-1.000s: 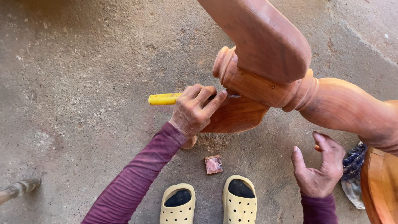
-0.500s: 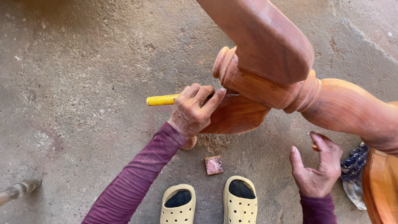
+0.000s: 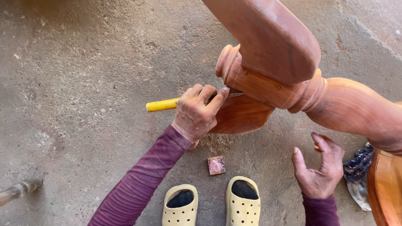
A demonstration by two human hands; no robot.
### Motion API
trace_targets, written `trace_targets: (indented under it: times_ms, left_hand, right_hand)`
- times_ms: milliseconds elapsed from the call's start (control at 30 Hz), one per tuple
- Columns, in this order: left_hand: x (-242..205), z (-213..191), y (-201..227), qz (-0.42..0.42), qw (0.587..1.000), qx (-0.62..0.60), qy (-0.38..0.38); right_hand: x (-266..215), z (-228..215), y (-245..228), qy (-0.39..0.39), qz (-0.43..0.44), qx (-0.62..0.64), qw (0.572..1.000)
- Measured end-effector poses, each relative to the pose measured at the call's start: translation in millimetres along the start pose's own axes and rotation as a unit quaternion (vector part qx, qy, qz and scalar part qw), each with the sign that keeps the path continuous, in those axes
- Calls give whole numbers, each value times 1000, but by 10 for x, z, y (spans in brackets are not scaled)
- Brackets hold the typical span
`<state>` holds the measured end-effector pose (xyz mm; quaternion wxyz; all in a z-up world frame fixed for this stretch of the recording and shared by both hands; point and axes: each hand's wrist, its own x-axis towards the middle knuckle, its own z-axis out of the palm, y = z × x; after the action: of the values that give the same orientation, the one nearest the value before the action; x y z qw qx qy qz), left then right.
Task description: The person uses a small metal spatula to scoop a pinkish paste from a small container and applies it to a crack on the leg of an overturned wooden table. They smooth the paste into the gap and scrape off the excess.
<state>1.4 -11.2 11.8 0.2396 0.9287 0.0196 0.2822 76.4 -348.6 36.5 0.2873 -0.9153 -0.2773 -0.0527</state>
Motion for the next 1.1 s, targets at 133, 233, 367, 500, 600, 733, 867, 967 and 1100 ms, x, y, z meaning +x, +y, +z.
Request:
trace_targets:
  times_ms: [133, 233, 367, 500, 600, 733, 867, 967, 1100]
  left_hand:
    - [1, -13, 40, -11, 1000, 8, 1]
    - [-6, -24, 56, -24, 1000, 18, -2]
    - [-61, -49, 9, -31, 999, 25, -15]
    - [-20, -138, 98, -19, 1000, 18, -11]
    - [-38, -110, 122, -8, 1000, 27, -12]
    - [-65, -68, 144, -3, 1000, 28, -10]
    - [-71, -23, 182, -9, 999, 43, -7]
    - [-71, 11, 226, -16, 999, 43, 0]
    - [-98, 41, 232, -23, 998, 55, -5]
  right_hand:
    - [-15, -8, 20, 5, 10, -3, 1000]
    - [-27, -29, 38, 10, 10, -3, 1000]
    - [-59, -55, 76, 16, 12, 0, 1000]
    - [-45, -43, 73, 15, 10, 8, 1000]
    - [-11, -29, 45, 18, 15, 18, 1000]
    - [-20, -42, 33, 6, 17, 16, 1000]
    - [-15, -32, 26, 2, 18, 13, 1000]
    - [-23, -17, 41, 3, 16, 15, 1000]
    - [-23, -9, 41, -4, 18, 15, 1000]
